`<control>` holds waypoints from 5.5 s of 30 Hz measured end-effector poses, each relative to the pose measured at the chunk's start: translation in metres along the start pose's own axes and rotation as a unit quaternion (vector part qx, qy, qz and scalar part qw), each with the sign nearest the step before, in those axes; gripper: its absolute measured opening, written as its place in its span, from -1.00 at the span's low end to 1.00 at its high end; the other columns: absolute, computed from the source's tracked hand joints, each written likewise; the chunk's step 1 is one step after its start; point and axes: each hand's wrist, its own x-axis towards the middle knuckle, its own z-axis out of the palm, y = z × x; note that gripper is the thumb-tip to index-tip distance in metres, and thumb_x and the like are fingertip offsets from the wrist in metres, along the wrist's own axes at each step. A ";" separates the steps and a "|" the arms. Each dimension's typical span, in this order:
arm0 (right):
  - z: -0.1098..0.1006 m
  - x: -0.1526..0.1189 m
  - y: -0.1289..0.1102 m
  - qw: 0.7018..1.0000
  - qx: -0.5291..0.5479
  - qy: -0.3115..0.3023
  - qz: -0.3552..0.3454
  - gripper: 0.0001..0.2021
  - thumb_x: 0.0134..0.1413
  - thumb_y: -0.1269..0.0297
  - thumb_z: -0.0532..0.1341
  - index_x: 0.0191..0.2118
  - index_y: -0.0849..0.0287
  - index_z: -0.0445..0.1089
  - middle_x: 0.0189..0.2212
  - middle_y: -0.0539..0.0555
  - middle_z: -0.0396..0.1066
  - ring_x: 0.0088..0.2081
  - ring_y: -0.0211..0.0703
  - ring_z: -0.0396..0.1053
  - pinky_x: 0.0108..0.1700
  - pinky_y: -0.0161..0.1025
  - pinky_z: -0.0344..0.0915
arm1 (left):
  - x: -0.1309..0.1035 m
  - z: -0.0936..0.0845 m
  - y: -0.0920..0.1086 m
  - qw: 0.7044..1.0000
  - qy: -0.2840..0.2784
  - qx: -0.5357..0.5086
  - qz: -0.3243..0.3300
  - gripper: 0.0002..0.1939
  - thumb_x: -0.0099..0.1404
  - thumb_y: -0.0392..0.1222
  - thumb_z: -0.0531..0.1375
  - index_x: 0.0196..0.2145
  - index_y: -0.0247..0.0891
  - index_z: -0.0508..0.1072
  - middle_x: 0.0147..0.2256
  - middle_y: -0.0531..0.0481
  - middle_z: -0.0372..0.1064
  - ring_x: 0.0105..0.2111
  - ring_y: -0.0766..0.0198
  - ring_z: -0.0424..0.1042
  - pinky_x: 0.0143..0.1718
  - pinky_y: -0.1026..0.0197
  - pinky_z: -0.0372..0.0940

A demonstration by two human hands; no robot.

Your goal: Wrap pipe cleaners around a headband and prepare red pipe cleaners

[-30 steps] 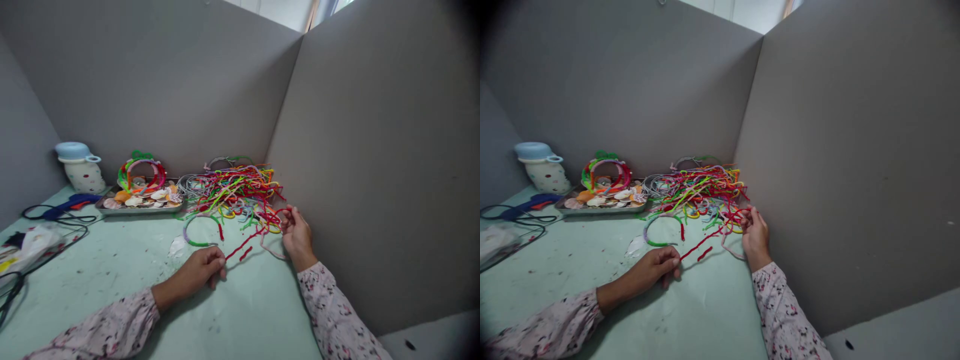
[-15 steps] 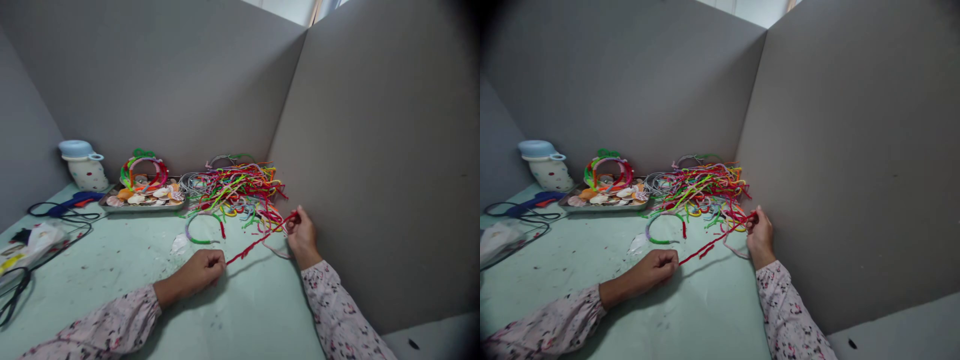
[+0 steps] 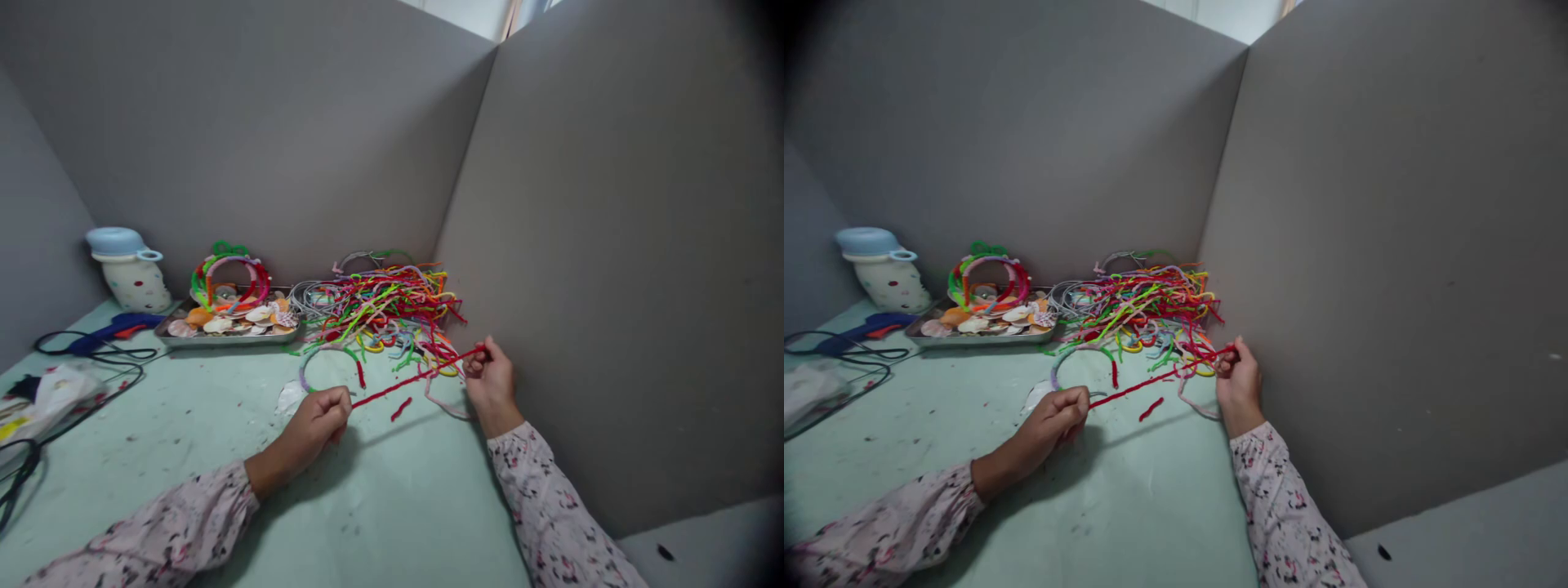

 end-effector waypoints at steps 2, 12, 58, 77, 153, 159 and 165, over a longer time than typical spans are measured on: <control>0.001 0.000 -0.001 1.000 0.005 0.007 0.002 -0.80 0.10 0.30 0.21 -0.49 0.21 0.25 -0.75 -0.20 0.14 -0.78 -0.51 0.03 -0.75 -0.49 -0.01 | -0.001 0.001 0.002 1.000 0.003 0.000 0.004 -0.78 0.15 -0.16 0.04 -0.60 -0.24 0.16 -0.69 0.16 0.11 -0.68 0.45 0.04 -0.64 0.37 -0.04; 0.019 -0.035 0.023 0.971 -0.138 -0.174 0.087 -0.62 -0.09 0.03 0.36 -0.22 0.20 0.39 -0.53 -0.05 0.40 -0.62 -0.41 0.26 -0.61 -0.49 0.22 | 0.003 0.005 0.002 0.993 0.017 -0.107 -0.050 -0.67 0.29 0.03 0.07 -0.47 -0.28 0.24 -0.55 0.09 0.32 -0.67 0.47 0.16 -0.61 0.37 0.05; 0.027 -0.105 0.078 0.866 -0.296 -0.379 0.137 -0.72 0.02 0.06 0.30 -0.38 0.22 0.40 -0.51 -0.02 0.38 -0.52 -0.33 0.27 -0.41 -0.36 0.19 | 0.006 0.018 -0.005 0.964 -0.057 -0.240 -0.094 -0.62 0.29 0.09 0.10 -0.33 -0.35 0.38 -0.46 -0.01 0.37 -0.65 0.48 0.22 -0.61 0.38 0.09; 0.022 -0.099 0.081 0.892 -0.314 -0.317 0.069 -0.72 -0.01 0.08 0.31 -0.49 0.19 0.36 -0.63 -0.09 0.28 -0.59 -0.36 0.16 -0.49 -0.36 0.09 | 0.005 0.016 -0.010 0.954 -0.077 -0.252 -0.141 -0.76 0.24 -0.07 0.20 -0.37 -0.32 0.32 -0.62 0.11 0.28 -0.71 0.52 0.15 -0.69 0.43 -0.02; 0.024 -0.082 0.066 0.910 -0.251 -0.311 0.109 -0.72 -0.07 0.08 0.35 -0.36 0.23 0.45 -0.54 -0.04 0.34 -0.56 -0.37 0.23 -0.50 -0.38 0.13 | 0.003 0.012 0.001 0.971 -0.031 -0.196 -0.136 -0.64 0.15 -0.01 0.27 -0.22 -0.32 0.35 -0.49 0.04 0.41 -0.66 0.47 0.28 -0.63 0.41 0.08; 0.025 -0.083 0.068 0.898 -0.311 -0.302 0.076 -0.68 -0.04 0.02 0.32 -0.33 0.22 0.43 -0.53 -0.03 0.35 -0.54 -0.33 0.23 -0.47 -0.35 0.16 | 0.004 0.016 -0.004 0.995 0.041 -0.060 -0.068 -0.71 0.22 0.02 0.19 -0.36 -0.29 0.31 -0.54 0.08 0.39 -0.68 0.44 0.26 -0.64 0.37 0.08; 0.025 -0.085 0.069 0.880 -0.346 -0.317 0.068 -0.71 -0.04 0.05 0.33 -0.43 0.21 0.40 -0.56 -0.04 0.35 -0.56 -0.33 0.21 -0.47 -0.35 0.14 | 0.002 0.017 0.000 0.993 0.028 -0.081 -0.079 -0.70 0.24 0.03 0.16 -0.40 -0.29 0.31 -0.53 0.03 0.45 -0.69 0.43 0.29 -0.64 0.37 0.06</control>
